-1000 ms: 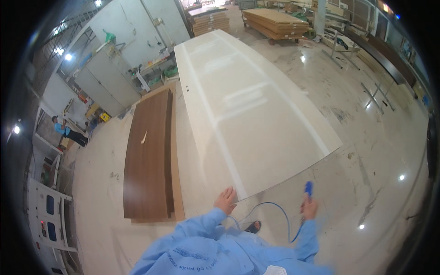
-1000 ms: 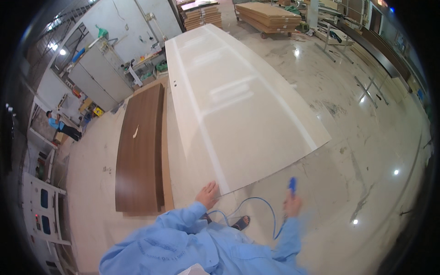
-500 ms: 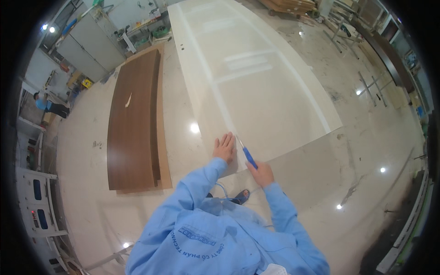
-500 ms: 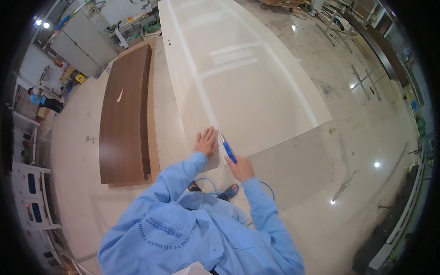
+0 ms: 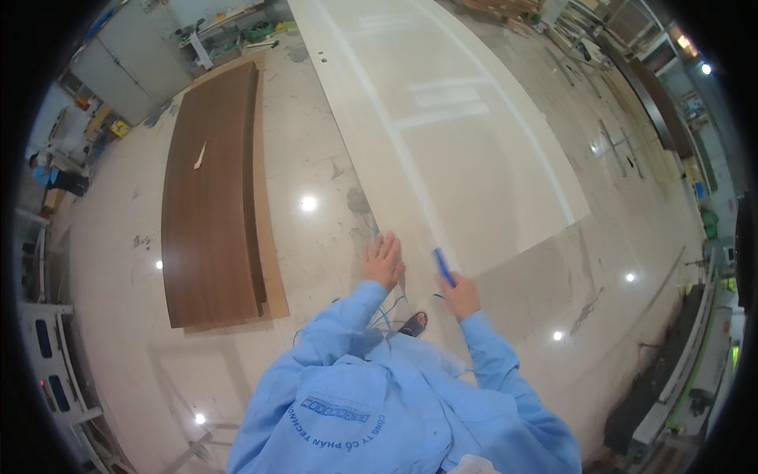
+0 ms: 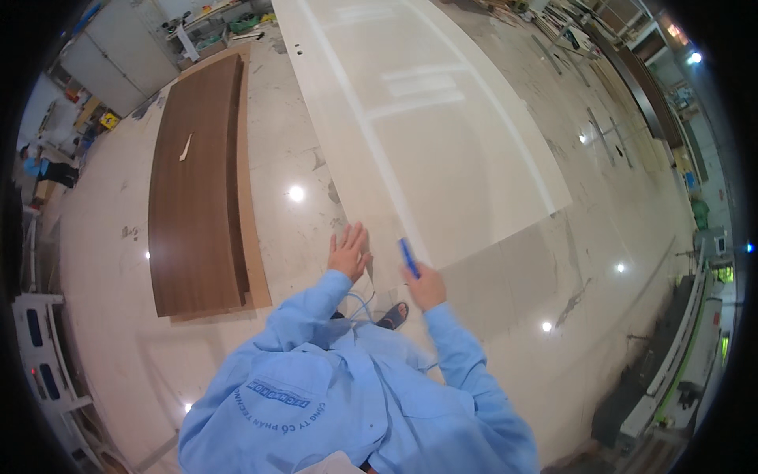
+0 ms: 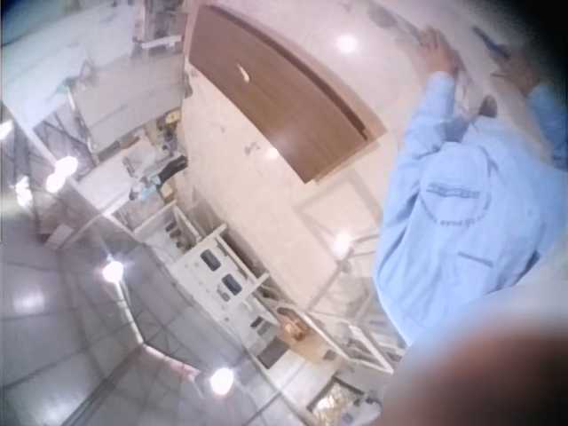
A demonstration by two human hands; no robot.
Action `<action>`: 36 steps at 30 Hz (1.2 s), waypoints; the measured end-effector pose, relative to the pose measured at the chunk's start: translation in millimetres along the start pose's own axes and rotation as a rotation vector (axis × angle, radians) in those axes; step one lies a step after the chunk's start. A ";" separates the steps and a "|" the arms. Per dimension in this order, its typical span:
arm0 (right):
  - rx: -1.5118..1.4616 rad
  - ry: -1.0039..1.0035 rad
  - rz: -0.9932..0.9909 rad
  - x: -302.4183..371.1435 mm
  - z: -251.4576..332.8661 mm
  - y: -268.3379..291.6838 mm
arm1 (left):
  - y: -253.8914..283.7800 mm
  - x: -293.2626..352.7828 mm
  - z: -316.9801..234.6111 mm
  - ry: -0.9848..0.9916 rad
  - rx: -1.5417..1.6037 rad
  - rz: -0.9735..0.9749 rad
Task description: The person wipes a large white panel with a blue-handled tool, moving in long strokes across the surface. The person repeatedly wipes different sections of the panel, occasionally adjusting position to reach edges.
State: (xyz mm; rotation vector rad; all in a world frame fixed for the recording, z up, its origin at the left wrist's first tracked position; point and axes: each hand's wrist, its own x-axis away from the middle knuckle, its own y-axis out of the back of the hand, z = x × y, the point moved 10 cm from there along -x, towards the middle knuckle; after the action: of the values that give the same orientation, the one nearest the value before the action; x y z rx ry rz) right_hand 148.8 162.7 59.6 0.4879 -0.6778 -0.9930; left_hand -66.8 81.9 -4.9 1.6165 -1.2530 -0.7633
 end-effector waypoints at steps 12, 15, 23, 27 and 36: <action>-0.108 -0.298 -0.443 -93.1 -38.8 -7.7 | -91.3 143.9 287.1 0.447 0.844 0.104; -0.335 -0.650 -0.734 -102.3 -127.8 62.7 | -98.6 187.8 348.5 0.530 0.924 0.061; -0.091 -0.201 -0.119 -144.2 -5.5 -4.2 | -135.3 346.0 450.3 1.325 1.036 0.375; -0.201 -0.483 -0.624 -160.8 18.1 18.2 | -134.9 378.0 457.8 1.595 1.187 0.381; -0.149 -0.490 -0.705 -282.4 21.5 50.4 | -74.3 299.2 479.5 1.370 1.141 0.160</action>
State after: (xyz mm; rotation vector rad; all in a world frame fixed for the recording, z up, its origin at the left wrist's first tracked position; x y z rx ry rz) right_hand 58.0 433.4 24.8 0.3533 -0.8786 -1.8523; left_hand -372.6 -338.8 -238.2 2.1105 -0.6500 1.2919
